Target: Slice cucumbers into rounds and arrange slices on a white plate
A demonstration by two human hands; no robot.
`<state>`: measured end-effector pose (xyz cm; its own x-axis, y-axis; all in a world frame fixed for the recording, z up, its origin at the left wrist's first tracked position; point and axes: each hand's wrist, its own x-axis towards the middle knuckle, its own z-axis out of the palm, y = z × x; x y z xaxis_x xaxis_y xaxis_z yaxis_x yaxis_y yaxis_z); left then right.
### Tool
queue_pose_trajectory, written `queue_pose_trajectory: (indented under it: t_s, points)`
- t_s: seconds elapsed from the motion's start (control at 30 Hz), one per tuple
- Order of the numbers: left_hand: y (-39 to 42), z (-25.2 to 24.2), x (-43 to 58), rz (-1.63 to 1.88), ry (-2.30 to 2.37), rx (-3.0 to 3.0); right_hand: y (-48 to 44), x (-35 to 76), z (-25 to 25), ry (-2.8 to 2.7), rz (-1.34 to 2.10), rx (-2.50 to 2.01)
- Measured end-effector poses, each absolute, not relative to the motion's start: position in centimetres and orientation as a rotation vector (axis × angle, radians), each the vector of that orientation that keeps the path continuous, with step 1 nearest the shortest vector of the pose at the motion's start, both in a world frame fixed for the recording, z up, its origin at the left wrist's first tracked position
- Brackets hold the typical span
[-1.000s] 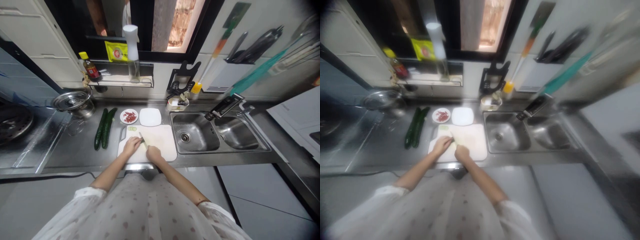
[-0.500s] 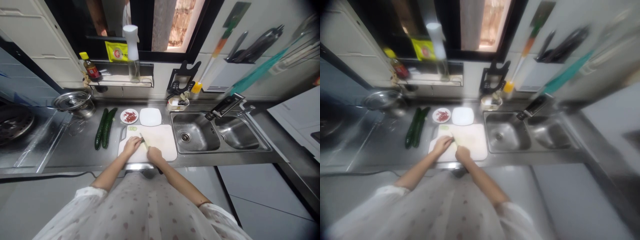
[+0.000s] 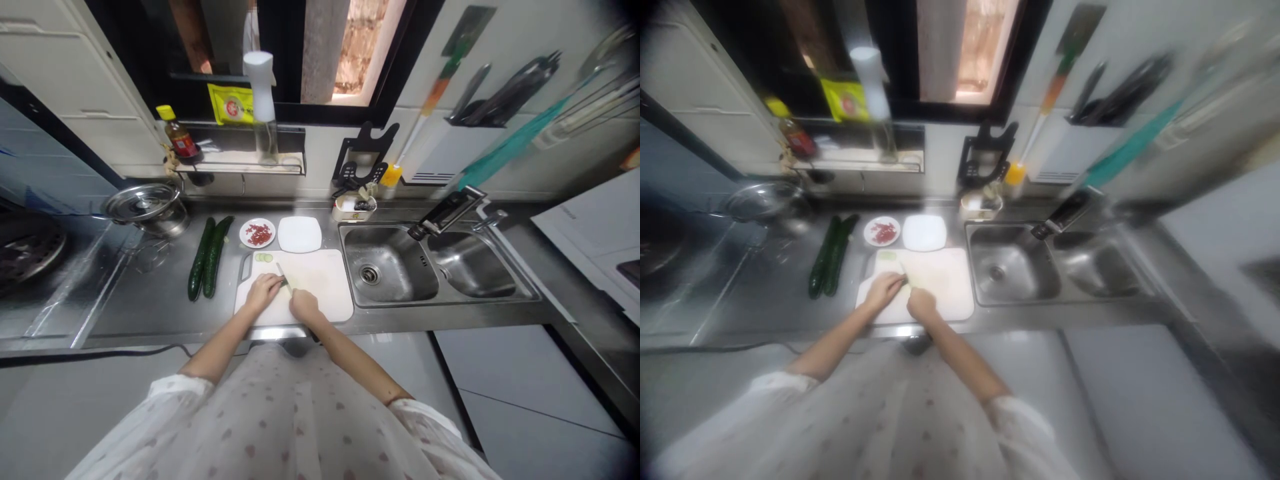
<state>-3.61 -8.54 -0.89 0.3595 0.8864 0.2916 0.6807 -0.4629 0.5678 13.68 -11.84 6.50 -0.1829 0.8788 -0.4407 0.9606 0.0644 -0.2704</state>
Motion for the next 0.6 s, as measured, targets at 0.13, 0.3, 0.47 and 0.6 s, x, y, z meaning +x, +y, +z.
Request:
queue_pose_trajectory:
  t_s: [0.13,0.3,0.47,0.6]
  points:
    - [-8.58,-0.71,-3.61,0.811,1.376,2.280,-11.88,13.66,6.20,2.168,-0.761,1.905]
    - [-8.54,-0.68,-3.66,0.805,1.379,2.271,-12.28,13.96,6.13,2.164,-0.760,1.898]
    - [-8.52,-0.74,-3.65,0.809,1.383,2.272,-12.71,14.22,6.30,2.155,-0.743,1.893]
    - [-8.50,-0.75,-3.66,0.814,1.382,2.266,-12.32,13.97,6.36,2.144,-0.767,1.894]
